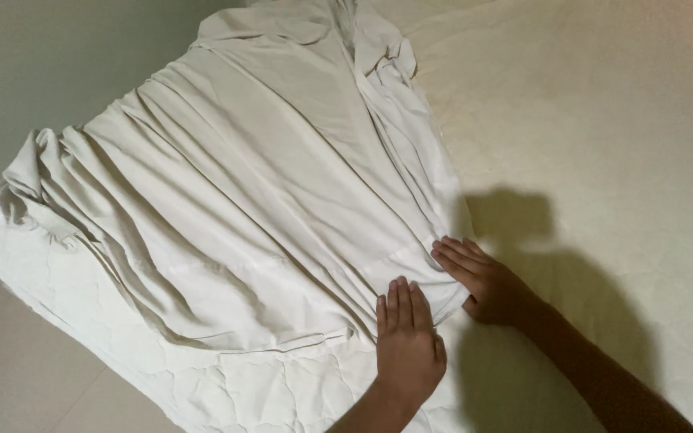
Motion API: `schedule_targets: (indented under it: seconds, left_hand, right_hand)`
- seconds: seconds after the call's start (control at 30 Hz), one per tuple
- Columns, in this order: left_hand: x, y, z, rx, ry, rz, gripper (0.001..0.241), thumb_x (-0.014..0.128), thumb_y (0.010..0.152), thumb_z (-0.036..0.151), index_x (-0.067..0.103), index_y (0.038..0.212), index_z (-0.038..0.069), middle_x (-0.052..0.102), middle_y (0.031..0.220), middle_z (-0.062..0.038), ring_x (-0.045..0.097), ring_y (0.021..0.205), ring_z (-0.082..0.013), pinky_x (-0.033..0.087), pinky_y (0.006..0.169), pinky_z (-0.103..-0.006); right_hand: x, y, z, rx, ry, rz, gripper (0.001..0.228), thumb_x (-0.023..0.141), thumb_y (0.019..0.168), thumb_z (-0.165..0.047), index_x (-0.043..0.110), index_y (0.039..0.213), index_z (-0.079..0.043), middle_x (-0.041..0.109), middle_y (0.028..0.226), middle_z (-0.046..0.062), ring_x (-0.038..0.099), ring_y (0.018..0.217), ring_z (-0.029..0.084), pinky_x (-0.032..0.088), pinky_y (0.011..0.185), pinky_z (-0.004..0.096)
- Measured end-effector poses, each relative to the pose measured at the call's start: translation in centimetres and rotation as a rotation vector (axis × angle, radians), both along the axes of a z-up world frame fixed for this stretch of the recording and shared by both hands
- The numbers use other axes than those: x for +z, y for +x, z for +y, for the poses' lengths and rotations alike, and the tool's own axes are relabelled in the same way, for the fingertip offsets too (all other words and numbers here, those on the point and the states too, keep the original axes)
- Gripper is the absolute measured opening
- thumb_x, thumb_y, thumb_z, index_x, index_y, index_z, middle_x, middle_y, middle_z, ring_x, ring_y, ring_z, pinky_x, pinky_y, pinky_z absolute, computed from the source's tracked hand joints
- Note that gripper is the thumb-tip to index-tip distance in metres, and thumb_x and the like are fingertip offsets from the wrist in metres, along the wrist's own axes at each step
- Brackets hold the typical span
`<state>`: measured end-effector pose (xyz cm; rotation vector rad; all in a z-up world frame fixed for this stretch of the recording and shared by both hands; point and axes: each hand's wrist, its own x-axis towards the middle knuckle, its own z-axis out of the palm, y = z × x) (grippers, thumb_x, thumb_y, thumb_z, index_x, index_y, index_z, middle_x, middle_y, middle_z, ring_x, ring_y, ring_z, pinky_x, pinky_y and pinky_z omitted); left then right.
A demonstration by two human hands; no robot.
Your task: The person picks up a white fitted sheet from a chair and spreads it over a mattress. They then proceed to tuck the elasticized corners of the sheet under the mattress, working around the bed to secure it in place.
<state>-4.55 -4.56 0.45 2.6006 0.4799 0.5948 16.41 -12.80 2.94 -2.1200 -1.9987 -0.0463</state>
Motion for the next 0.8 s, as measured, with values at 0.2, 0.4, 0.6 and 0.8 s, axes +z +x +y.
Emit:
schedule_targets:
  seconds: [0.2, 0.4, 0.6, 0.8]
  left_hand:
    - [4.0, -3.1, 2.5, -0.004, -0.123, -0.108, 0.081, 0.066, 0.083, 0.026, 0.037, 0.145, -0.018, 0.032, 0.154, -0.040, 0.023, 0.148, -0.0520, 0.016, 0.116, -0.0648]
    - [1.6, -6.2, 3.1, 0.037, -0.009, -0.016, 0.068, 0.050, 0.096, 0.027, 0.038, 0.146, -0.016, 0.033, 0.157, -0.037, 0.026, 0.149, -0.0479, 0.014, 0.120, -0.0618]
    - [1.8, -9.2, 3.4, 0.064, 0.058, -0.041, 0.065, 0.050, 0.096, 0.026, 0.041, 0.145, -0.016, 0.037, 0.155, -0.034, 0.027, 0.149, -0.0472, 0.016, 0.120, -0.0613]
    - [1.6, -12.7, 4.1, 0.135, 0.084, -0.064, 0.065, 0.051, 0.095, 0.027, 0.043, 0.146, -0.012, 0.038, 0.156, -0.032, 0.033, 0.147, -0.0468, 0.020, 0.120, -0.0617]
  right_hand:
    - [2.4, -4.0, 0.4, 0.068, 0.177, 0.058, 0.089, 0.059, 0.064, 0.002, 0.041, 0.151, 0.001, 0.040, 0.159, 0.020, 0.033, 0.151, 0.032, 0.023, 0.124, 0.050]
    - [1.5, -7.5, -1.1, -0.038, 0.112, 0.048, 0.086, 0.058, 0.072, 0.003, 0.034, 0.155, -0.002, 0.033, 0.163, 0.017, 0.026, 0.154, 0.031, 0.018, 0.126, 0.050]
    - [1.7, -11.4, 0.3, -0.159, -0.012, -0.039, 0.070, 0.056, 0.091, -0.018, 0.032, 0.152, 0.005, 0.031, 0.162, 0.023, 0.024, 0.152, 0.035, 0.017, 0.122, 0.054]
    - [-0.3, -15.6, 2.0, -0.327, 0.091, -0.128, 0.062, 0.051, 0.103, -0.033, 0.040, 0.149, 0.006, 0.036, 0.160, 0.026, 0.031, 0.150, 0.039, 0.022, 0.119, 0.060]
